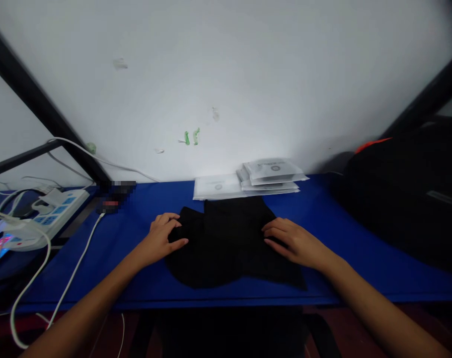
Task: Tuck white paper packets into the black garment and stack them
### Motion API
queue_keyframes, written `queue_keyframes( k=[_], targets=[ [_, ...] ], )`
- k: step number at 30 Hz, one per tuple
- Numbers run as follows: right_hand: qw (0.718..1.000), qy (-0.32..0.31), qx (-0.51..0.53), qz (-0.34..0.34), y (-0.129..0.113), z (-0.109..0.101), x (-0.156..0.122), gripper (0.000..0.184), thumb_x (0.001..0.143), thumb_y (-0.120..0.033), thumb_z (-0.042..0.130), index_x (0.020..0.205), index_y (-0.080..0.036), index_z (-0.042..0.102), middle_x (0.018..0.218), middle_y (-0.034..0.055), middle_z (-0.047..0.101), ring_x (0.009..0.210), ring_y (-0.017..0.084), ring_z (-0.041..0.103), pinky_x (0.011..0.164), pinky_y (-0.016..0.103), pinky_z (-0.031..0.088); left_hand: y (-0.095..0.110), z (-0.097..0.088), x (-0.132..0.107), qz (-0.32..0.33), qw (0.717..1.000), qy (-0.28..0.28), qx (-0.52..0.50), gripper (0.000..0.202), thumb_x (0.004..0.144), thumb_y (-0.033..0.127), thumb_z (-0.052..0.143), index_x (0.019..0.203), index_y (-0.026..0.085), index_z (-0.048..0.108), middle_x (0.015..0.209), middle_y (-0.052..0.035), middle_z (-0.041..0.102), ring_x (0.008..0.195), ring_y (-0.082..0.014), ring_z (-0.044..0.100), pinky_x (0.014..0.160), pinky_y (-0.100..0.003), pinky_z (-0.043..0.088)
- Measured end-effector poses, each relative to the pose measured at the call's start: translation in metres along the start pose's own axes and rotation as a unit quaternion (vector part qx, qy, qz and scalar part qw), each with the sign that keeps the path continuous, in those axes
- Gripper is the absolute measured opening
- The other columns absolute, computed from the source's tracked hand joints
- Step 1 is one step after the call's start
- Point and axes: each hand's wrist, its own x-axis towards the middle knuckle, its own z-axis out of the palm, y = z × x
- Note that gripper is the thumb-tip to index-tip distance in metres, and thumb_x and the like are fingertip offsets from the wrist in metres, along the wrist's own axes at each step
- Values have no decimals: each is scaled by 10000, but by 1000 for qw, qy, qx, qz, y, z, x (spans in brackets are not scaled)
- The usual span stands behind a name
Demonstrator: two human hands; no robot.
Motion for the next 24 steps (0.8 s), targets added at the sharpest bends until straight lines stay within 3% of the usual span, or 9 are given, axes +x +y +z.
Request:
queue_keyframes(
  k=[3,7,10,13,16,18,20,22,24],
  targets=[
    [1000,-1,-28,-4,0,1,-1,155,946,-227,486,986,-179,628,983,100,663,936,223,625,830,387,525,6,-13,3,-4,999,-20,-39,181,759,345,634,835,192,573,1139,-67,604,1068,-280,524,921,-452,410],
    [997,6,-77,-15,-1,4,-3,167,930,-249,523,1006,-168,647,1044,124,667,1019,264,618,905,448,509,4,-41,16,-111,979,-66,-157,206,762,393,598,781,200,531,676,28,550,630,-161,534,585,-273,412],
    [998,6,-59,-17,-4,7,-4,188,924,-266,540,1055,-171,636,1144,133,648,1110,270,591,962,455,492,-3,-52,32,-156,969,22,-192,287,690,387,680,832,204,510,691,40,550,619,-149,546,567,-258,410],
    [1000,-6,-19,-7,-5,10,-4,193,929,-268,532,1078,-181,618,1169,127,637,1127,254,585,964,439,498,0,-47,48,-162,964,133,-161,402,652,329,730,968,212,511,751,27,593,694,-175,598,638,-293,457],
    [1000,-6,6,-1,-4,11,-3,184,922,-263,540,1074,-191,615,1163,124,636,1130,250,584,963,433,498,23,-29,61,-119,960,217,-126,437,714,300,705,1089,222,494,840,-1,629,788,-196,626,738,-338,480],
    [1000,-5,12,-1,-3,11,-3,186,921,-265,542,1077,-193,611,1165,124,633,1135,250,580,964,434,496,43,-12,67,-43,963,236,-123,413,755,260,670,1124,222,489,977,-37,645,907,-207,630,822,-351,480],
    [1000,-8,9,0,-3,11,-3,191,927,-268,532,1087,-192,603,1172,126,626,1138,251,574,966,439,493,61,5,71,72,977,177,-98,336,802,217,606,1123,218,507,1064,-60,640,984,-211,615,875,-359,467],
    [1000,-13,5,2,-3,10,-4,197,934,-268,519,1096,-190,597,1177,128,623,1138,252,571,966,446,491,73,18,72,173,982,66,-42,268,810,186,584,1074,216,551,1036,-55,653,994,-225,606,911,-391,445],
    [1000,-13,4,4,-4,10,-4,200,934,-266,515,1100,-191,598,1177,128,624,1137,254,571,965,451,490,80,25,71,219,975,-23,1,209,826,212,592,1035,217,581,1001,-45,666,992,-237,603,939,-427,419]
  ],
)
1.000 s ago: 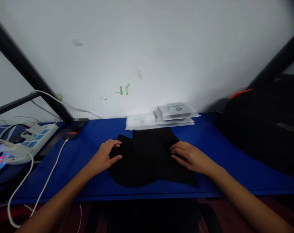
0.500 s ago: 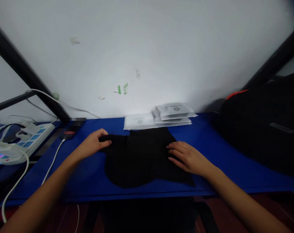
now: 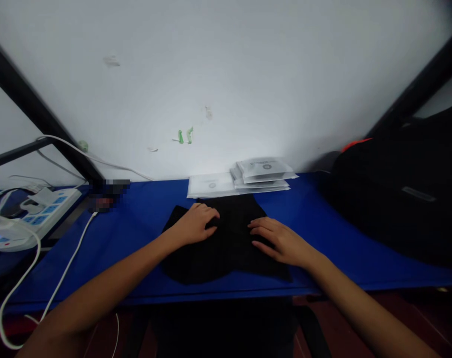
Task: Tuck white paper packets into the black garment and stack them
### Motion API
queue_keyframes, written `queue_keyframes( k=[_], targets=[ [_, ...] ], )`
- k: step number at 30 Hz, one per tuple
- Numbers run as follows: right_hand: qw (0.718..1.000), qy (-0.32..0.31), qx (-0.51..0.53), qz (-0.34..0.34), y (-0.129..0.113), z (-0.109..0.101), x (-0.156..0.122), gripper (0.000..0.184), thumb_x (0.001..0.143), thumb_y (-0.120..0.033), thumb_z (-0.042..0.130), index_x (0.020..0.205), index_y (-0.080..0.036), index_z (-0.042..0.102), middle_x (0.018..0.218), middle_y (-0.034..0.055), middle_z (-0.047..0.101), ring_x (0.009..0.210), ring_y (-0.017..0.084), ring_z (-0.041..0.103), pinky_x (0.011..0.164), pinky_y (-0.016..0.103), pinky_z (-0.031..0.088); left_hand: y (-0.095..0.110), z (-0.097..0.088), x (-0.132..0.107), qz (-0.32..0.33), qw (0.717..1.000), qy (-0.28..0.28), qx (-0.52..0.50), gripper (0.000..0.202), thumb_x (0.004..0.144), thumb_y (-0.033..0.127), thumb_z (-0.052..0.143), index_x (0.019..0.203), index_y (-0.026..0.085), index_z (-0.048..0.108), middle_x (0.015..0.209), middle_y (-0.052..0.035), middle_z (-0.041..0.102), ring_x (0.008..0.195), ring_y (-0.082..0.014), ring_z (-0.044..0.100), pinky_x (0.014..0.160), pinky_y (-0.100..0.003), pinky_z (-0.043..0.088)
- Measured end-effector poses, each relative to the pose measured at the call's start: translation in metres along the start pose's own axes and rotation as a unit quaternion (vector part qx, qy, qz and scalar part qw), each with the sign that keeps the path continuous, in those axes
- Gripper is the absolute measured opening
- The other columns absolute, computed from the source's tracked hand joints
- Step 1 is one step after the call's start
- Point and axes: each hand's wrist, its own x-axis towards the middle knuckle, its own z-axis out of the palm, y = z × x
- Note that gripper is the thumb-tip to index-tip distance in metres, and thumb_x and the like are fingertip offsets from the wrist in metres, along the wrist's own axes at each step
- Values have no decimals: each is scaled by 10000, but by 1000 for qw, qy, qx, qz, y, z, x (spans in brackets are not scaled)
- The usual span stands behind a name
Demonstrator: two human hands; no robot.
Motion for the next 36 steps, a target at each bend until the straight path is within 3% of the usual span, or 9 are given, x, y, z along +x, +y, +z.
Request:
queue_keyframes(
  k=[2,9,13,17,23,27,30,32,36],
  targets=[
    [1000,0,1,2,-1,0,0,199,932,-266,517,1097,-192,601,1179,127,626,1136,255,573,964,450,491,3,1,-4,-7,1000,-20,-8,218,867,295,587,1072,222,577,1046,-44,665,1031,-240,593,979,-445,394],
    [1000,11,16,1,-2,-2,0,190,926,-263,527,1087,-200,606,1167,118,635,1129,246,582,958,443,498,-9,-10,-42,-165,977,135,-33,391,920,458,502,1224,213,486,1226,-104,534,1173,-263,494,1038,-460,384],
    [1000,4,14,4,-2,-2,1,193,932,-259,519,1096,-198,600,1171,121,628,1136,249,578,961,453,499,-22,4,-57,-270,957,102,6,507,836,632,542,1074,187,588,1265,-145,466,1233,-358,385,1025,-577,341],
    [1000,10,15,5,-2,-2,0,188,928,-257,523,1089,-204,604,1170,120,628,1131,250,582,954,458,508,-24,18,-52,-258,961,89,36,547,791,689,560,936,165,622,1309,-174,441,1257,-408,327,1014,-630,294],
    [1000,20,16,7,-2,-4,-1,199,932,-248,523,1116,-199,578,1188,131,612,1150,249,566,962,459,504,-14,14,-32,-251,962,106,18,332,777,492,641,828,173,564,1217,-144,504,1191,-370,399,999,-573,340],
    [998,47,31,19,-4,-7,-2,244,931,-252,530,1169,-196,536,1209,141,596,1148,244,562,956,457,509,-9,-3,-24,-232,945,227,-28,205,745,274,645,828,206,471,1184,-93,498,1138,-286,438,974,-471,412],
    [998,52,35,27,-5,-9,-1,245,929,-257,535,1169,-209,534,1204,134,598,1132,247,572,943,462,519,-4,-13,-17,-157,945,283,-47,267,708,119,585,919,217,454,1182,-81,490,1129,-245,464,967,-424,429],
    [998,48,37,31,-5,-9,-1,238,929,-258,534,1163,-215,537,1194,130,601,1123,247,577,938,461,523,0,-15,-12,-89,971,217,-42,329,698,70,543,980,223,472,1159,-73,510,1123,-237,485,974,-416,425],
    [998,36,35,35,-5,-9,-1,229,936,-267,526,1157,-209,539,1178,131,604,1111,244,580,938,453,522,8,-9,-7,-12,999,-21,25,375,712,117,548,1071,220,508,1146,-86,554,1068,-277,525,922,-441,431]
  ],
)
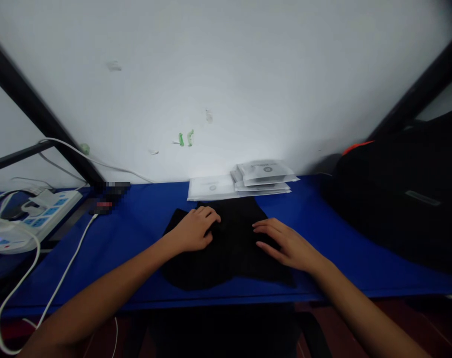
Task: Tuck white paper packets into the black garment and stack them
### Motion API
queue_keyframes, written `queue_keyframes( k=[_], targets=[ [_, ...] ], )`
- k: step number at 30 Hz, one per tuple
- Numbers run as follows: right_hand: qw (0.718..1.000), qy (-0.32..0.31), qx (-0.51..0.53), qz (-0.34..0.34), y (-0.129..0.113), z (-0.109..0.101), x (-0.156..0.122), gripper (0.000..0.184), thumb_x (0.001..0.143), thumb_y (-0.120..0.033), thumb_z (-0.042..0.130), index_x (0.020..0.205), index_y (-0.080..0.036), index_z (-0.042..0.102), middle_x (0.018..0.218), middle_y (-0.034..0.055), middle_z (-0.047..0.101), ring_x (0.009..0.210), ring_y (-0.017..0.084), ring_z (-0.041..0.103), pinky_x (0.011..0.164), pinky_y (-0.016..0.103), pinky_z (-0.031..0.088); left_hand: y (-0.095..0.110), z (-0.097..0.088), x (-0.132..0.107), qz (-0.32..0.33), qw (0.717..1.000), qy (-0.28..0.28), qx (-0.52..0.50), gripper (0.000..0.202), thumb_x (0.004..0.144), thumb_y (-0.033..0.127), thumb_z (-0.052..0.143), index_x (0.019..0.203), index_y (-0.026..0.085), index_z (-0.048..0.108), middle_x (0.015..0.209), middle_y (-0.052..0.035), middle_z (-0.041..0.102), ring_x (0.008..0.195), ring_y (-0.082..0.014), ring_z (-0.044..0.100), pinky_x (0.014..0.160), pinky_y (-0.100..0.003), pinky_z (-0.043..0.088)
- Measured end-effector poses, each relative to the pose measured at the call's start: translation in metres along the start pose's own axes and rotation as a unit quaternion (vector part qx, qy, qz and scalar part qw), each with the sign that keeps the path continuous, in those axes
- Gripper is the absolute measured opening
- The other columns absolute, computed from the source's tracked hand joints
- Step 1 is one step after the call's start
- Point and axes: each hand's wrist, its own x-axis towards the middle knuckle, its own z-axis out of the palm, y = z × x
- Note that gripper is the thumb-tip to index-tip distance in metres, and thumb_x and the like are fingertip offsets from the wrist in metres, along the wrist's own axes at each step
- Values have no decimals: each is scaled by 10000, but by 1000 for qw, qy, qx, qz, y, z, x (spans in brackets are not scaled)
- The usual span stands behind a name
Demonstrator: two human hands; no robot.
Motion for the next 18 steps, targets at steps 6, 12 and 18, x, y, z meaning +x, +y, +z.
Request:
queue_keyframes(
  k=[6,12,18],
  targets=[
    [1000,-2,15,-6,-1,0,2,217,936,-273,523,1140,-213,564,1129,119,636,1073,242,602,908,438,534,2,3,-1,8,998,-42,51,476,678,303,668,1114,202,505,1194,-105,535,1045,-300,524,881,-408,422],
    [999,3,15,-30,-2,-8,17,259,934,-263,528,1187,-211,536,1179,120,614,1121,235,577,953,427,511,1,1,10,7,994,-21,104,203,792,213,553,992,179,546,1026,-90,604,922,-256,571,800,-375,431],
    [998,36,-34,-48,-6,-6,56,677,828,-369,676,1394,-185,354,1419,190,437,1314,325,409,1058,547,399,7,1,14,38,995,95,4,257,860,202,513,1115,200,538,1141,-88,598,1046,-243,560,937,-401,423]
  ],
)
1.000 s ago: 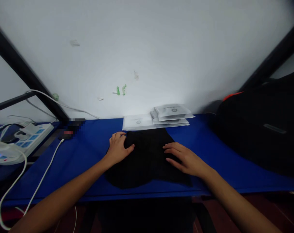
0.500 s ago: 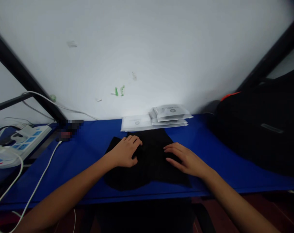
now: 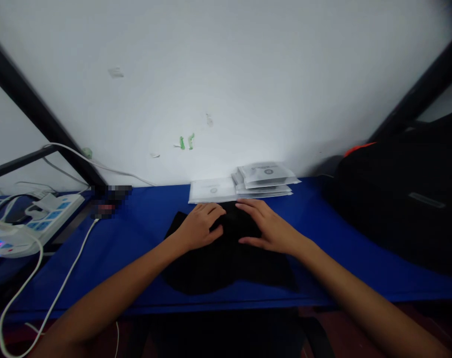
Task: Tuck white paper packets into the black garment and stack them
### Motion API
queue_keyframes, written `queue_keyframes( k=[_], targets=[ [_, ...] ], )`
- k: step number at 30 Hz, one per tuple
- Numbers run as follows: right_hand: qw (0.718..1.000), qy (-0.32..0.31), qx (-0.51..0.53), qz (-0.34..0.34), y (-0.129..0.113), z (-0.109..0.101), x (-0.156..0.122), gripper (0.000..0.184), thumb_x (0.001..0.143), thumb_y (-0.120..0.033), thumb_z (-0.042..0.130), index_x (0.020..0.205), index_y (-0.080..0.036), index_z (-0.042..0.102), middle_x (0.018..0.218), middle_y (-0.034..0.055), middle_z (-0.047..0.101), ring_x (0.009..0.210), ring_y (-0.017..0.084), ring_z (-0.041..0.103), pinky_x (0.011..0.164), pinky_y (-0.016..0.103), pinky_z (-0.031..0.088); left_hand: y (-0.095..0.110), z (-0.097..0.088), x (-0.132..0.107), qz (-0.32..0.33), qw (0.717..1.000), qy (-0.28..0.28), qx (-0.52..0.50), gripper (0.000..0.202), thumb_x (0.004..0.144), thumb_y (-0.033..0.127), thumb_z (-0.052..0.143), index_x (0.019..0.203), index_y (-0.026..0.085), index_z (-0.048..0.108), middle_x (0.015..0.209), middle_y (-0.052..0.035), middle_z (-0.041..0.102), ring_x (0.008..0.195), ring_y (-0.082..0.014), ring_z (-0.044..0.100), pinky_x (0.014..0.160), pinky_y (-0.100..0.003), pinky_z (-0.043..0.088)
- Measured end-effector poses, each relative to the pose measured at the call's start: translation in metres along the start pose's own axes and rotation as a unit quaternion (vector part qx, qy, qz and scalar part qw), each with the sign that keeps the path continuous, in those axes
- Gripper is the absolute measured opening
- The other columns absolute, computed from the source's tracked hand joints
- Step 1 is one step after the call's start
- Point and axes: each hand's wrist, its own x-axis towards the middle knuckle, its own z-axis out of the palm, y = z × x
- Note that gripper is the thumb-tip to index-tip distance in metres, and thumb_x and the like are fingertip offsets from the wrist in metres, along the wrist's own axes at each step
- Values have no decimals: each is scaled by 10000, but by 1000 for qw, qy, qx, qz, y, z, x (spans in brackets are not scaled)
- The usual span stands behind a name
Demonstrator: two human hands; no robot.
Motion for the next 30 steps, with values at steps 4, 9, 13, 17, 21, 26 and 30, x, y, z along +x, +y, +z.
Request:
queue_keyframes(
  k=[4,9,13,17,21,26,30],
  targets=[
    [999,-21,-7,-32,9,15,21,446,768,-134,617,1196,-182,497,1215,158,595,1159,309,536,965,525,459,-7,1,4,29,999,-20,-23,223,930,311,511,1129,215,544,1145,-88,597,1062,-243,552,946,-419,422],
    [998,9,-14,-58,15,25,18,398,690,-78,538,1079,-163,533,1106,149,647,1041,280,593,898,458,490,-54,3,12,-1,994,-50,-93,324,930,487,496,1088,214,569,1116,-89,620,1046,-239,570,940,-387,439],
    [995,-11,-56,-82,12,26,9,511,622,-53,512,1128,-119,528,1144,175,636,1070,291,578,916,463,479,-101,10,21,-89,993,-48,-55,278,963,389,412,1051,194,589,1089,-90,635,1028,-229,581,919,-367,441],
    [994,-60,-46,-78,5,29,7,590,594,-60,507,1181,-120,516,1188,167,618,1109,282,562,945,459,467,-128,15,30,-99,991,-77,-36,170,881,320,541,952,190,626,965,-77,672,912,-228,611,835,-349,451],
    [993,-94,-20,-73,-1,30,8,599,608,-98,533,1206,-122,520,1212,162,605,1124,284,555,959,461,454,-132,12,33,-104,989,-100,-28,170,833,351,627,902,198,652,909,-55,690,815,-203,620,743,-301,443],
    [990,-121,1,-65,-4,27,9,616,627,-136,571,1239,-89,517,1234,185,587,1128,295,538,958,470,441,-128,7,34,-102,987,-119,-25,139,873,250,548,939,207,662,905,-35,712,814,-179,635,743,-273,428],
    [989,-137,-3,-54,-4,27,9,611,645,-128,597,1249,-85,515,1237,186,583,1124,286,531,953,459,439,-128,6,35,-106,985,-133,-25,154,885,235,525,971,212,651,923,-17,724,800,-152,647,715,-235,429]
  ],
)
